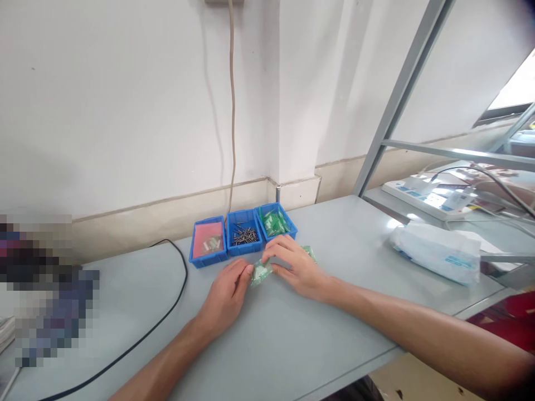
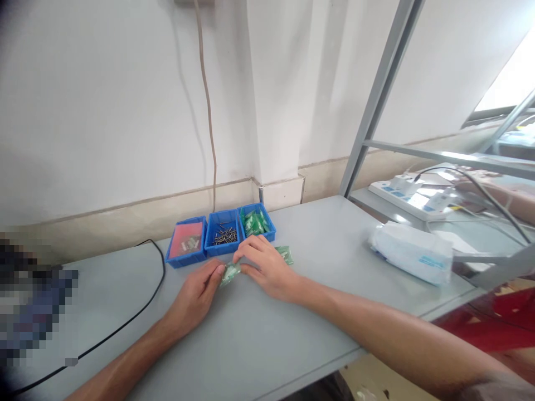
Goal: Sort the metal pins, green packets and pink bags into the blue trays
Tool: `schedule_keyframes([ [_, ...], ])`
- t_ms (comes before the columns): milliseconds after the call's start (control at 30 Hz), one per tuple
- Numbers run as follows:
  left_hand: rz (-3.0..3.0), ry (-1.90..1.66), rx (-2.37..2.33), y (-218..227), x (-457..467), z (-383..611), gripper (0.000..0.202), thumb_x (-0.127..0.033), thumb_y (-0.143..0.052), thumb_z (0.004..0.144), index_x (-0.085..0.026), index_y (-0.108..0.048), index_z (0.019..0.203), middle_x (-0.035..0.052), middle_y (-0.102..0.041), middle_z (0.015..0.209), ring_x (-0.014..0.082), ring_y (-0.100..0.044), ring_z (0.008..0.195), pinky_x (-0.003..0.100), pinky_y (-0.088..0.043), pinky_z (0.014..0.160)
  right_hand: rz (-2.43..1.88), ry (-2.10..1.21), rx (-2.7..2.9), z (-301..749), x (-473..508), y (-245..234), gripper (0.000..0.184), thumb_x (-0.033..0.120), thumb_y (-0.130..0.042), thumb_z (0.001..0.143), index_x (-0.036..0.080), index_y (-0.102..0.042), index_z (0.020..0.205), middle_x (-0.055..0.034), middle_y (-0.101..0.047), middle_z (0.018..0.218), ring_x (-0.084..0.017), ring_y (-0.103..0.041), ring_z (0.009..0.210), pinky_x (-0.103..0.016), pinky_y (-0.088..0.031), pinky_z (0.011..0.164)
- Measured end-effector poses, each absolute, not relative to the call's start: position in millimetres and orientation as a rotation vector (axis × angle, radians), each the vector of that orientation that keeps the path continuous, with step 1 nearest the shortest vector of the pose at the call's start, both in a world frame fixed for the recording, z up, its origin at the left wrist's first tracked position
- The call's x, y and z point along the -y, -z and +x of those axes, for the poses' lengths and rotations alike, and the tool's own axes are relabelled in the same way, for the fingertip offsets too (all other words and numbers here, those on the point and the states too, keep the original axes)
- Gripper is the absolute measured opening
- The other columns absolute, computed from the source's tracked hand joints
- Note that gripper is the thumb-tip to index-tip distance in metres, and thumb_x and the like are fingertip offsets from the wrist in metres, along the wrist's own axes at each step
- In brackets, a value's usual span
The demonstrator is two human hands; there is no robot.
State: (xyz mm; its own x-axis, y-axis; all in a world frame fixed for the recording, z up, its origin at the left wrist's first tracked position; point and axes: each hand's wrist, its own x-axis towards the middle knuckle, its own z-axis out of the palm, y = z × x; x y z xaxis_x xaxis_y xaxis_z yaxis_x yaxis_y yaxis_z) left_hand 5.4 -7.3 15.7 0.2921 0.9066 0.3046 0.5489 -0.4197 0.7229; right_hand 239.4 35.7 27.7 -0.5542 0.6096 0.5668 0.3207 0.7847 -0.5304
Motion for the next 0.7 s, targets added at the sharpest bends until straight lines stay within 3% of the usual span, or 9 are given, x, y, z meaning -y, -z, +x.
schedule_keyframes([
  [67, 2.046, -0.977, -1.275, -16.5, 8.0, 5.4, 0.033, -0.040, -0.042, 0.114, -0.022, -0.064, 0.098, 0.0032, -0.066, 0.094, 0.0206, -0.060, 0.087, 0.032, -0.046, 0.081, -0.700, -0.484, 2.152, 239.2, -35.7, -27.5, 0.004, 0.026, -0.062, 0.108, 0.025, -0.065, 0.106, -0.0090, -0.064, 0.120, -0.025, -0.060, 0.112, -0.041, -0.051, 0.099],
  [167, 1.967, -1.006, -1.277, -14.7, 8.5, 4.3, 0.021, -0.036, -0.051, 0.111, -0.024, -0.064, 0.124, 0.0051, -0.071, 0.111, 0.0210, -0.064, 0.096, 0.033, -0.050, 0.087, -0.732, -0.526, 2.112, 238.5, -34.5, -28.3, 0.012, 0.030, -0.059, 0.110, 0.024, -0.063, 0.100, -0.0084, -0.065, 0.117, -0.023, -0.061, 0.108, -0.039, -0.051, 0.097],
  [333, 1.946, -1.047, -1.300, -7.5, 8.8, 2.7, 0.038, -0.029, -0.057, 0.107, -0.027, -0.053, 0.144, 0.0069, -0.068, 0.119, 0.0199, -0.063, 0.093, 0.032, -0.053, 0.082, -0.933, -0.725, 2.087, 237.1, -31.8, -29.9, 0.015, 0.036, -0.059, 0.110, 0.025, -0.061, 0.100, -0.0007, -0.070, 0.092, -0.019, -0.061, 0.081, -0.030, -0.048, 0.071],
  [433, 1.945, -1.068, -1.299, -5.6, 9.5, 2.8, 0.049, -0.026, -0.060, 0.104, -0.030, -0.046, 0.151, 0.0062, -0.065, 0.120, 0.0186, -0.062, 0.090, 0.030, -0.054, 0.078, -0.946, -0.808, 2.050, 237.0, -31.5, -28.2, 0.009, 0.035, -0.060, 0.108, 0.027, -0.058, 0.109, 0.0026, -0.067, 0.087, -0.016, -0.059, 0.075, -0.028, -0.044, 0.066],
  [567, 2.035, -1.083, -1.225, -6.9, 9.7, 2.5, 0.046, -0.027, -0.060, 0.105, -0.033, -0.051, 0.150, 0.0077, -0.064, 0.125, 0.0192, -0.062, 0.091, 0.031, -0.055, 0.078, -0.924, -0.818, 2.013, 237.6, -31.4, -25.9, 0.021, 0.031, -0.061, 0.106, 0.028, -0.055, 0.126, 0.0056, -0.059, 0.080, -0.016, -0.058, 0.073, -0.027, -0.042, 0.065],
  [700, 2.120, -1.056, -1.167, -11.5, 10.0, 2.0, 0.023, -0.033, -0.058, 0.108, -0.030, -0.067, 0.130, 0.0090, -0.063, 0.125, 0.0203, -0.063, 0.093, 0.032, -0.055, 0.079, -0.929, -0.821, 2.056, 237.3, -30.6, -27.4, 0.010, 0.033, -0.057, 0.109, 0.026, -0.064, 0.110, 0.0022, -0.068, 0.088, -0.016, -0.059, 0.075, -0.027, -0.042, 0.065],
])
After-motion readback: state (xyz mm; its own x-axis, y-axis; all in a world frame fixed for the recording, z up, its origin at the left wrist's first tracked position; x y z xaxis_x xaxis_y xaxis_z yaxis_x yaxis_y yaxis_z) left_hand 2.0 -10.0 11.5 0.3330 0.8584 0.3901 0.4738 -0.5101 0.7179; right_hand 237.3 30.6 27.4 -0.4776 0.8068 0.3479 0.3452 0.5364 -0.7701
